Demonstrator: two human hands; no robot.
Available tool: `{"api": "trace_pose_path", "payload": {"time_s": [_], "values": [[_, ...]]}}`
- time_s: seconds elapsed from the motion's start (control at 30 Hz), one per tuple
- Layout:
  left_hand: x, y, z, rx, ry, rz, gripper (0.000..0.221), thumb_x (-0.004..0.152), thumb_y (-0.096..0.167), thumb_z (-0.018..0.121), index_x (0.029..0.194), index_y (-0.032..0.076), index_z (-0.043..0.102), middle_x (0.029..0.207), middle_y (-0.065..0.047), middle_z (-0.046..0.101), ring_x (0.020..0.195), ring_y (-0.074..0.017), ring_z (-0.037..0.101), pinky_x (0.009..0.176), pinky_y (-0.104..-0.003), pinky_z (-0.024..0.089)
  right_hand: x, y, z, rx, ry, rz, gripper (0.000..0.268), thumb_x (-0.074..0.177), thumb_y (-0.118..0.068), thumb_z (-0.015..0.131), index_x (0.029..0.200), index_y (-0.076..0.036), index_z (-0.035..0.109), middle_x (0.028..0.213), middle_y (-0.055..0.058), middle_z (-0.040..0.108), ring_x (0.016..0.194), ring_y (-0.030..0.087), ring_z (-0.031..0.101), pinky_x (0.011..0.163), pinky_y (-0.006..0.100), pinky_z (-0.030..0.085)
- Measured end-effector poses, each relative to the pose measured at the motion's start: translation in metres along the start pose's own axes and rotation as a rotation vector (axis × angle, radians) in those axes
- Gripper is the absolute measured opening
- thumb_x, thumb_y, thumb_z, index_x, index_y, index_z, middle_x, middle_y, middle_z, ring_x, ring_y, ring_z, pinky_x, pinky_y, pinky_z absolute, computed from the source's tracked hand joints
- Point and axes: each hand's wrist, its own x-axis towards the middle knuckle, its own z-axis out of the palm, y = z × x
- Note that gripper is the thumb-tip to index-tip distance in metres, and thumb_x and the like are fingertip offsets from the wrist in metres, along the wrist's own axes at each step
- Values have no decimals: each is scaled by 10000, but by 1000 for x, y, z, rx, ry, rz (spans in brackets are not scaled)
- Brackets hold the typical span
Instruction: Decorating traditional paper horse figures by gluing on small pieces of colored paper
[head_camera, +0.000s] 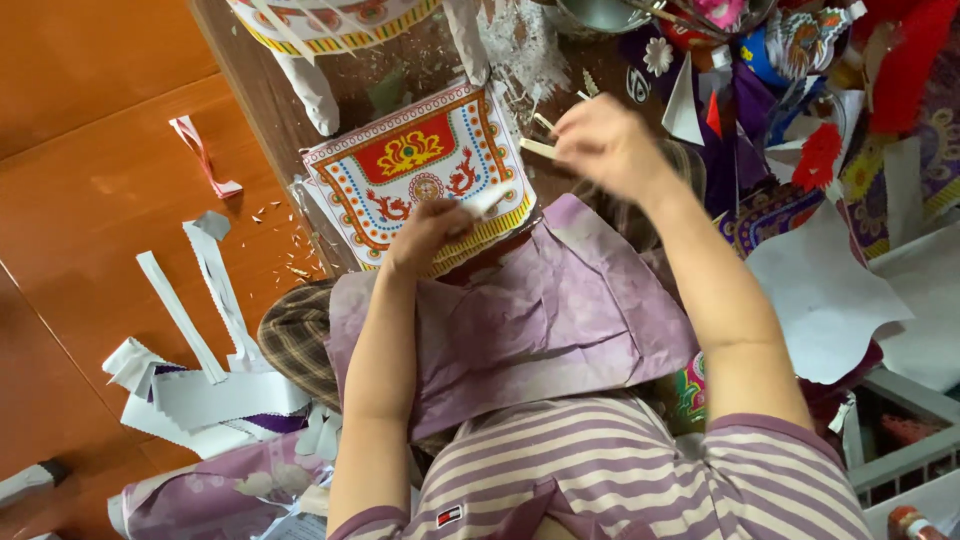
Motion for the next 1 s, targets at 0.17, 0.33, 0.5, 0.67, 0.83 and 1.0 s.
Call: {"api": "trace_pose_path", "payload": {"time_s": [0.17, 0.33, 0.5, 0.67, 0.83, 1.0], "values": [[-8, 26, 7, -308, 91, 192, 289, 986, 170, 632, 1162, -50, 698, 723, -111, 643, 595, -120, 554, 537, -257, 396, -60, 87, -1, -764, -441, 973, 425, 946, -129, 560, 1261, -342, 749, 1085, 160, 686, 1001, 426, 619, 860, 648, 450], [-16, 35, 7, -223, 103, 205, 278, 992, 278, 654, 1021, 18, 750, 717, -90, 683, 602, -110, 583, 557, -234, 415, -68, 113, 5, -748, -585, 1023, 533, 895, -126, 569, 1397, -270, 679, 1172, 193, 654, 1084, 433, 554, 923, 696, 367], [-14, 28, 8, -212, 143, 215, 360, 1021, 366, 632, 1021, 25, 745, 738, -97, 691, 631, -111, 589, 589, -245, 418, -37, 92, 2, -675, -717, 1166, 567, 965, -97, 479, 1516, -199, 565, 1336, 234, 597, 1249, 440, 478, 1069, 727, 248], [-17, 31, 6, -200, 181, 215, 464, 1035, 404, 620, 1149, -33, 723, 836, -155, 736, 709, -155, 678, 625, -261, 482, -19, 72, -3, -623, -574, 1137, 451, 960, -19, 481, 1354, -51, 700, 1246, 308, 634, 1183, 491, 539, 1024, 717, 316], [-16, 35, 12, -227, 189, 183, 526, 1048, 468, 590, 1191, -25, 710, 826, -132, 734, 682, -134, 634, 615, -262, 401, -32, 56, -10, -165, 4, 836, 367, 893, 28, 729, 1258, 30, 694, 1090, 184, 600, 1029, 301, 570, 925, 426, 487], [-25, 51, 12, -262, 224, 136, 558, 1024, 496, 604, 1228, -15, 695, 798, -120, 738, 694, -128, 657, 612, -234, 390, -9, 14, 5, 225, 220, 799, 289, 912, -97, 833, 1170, -28, 724, 982, 28, 641, 892, 65, 566, 767, 219, 525]]}}
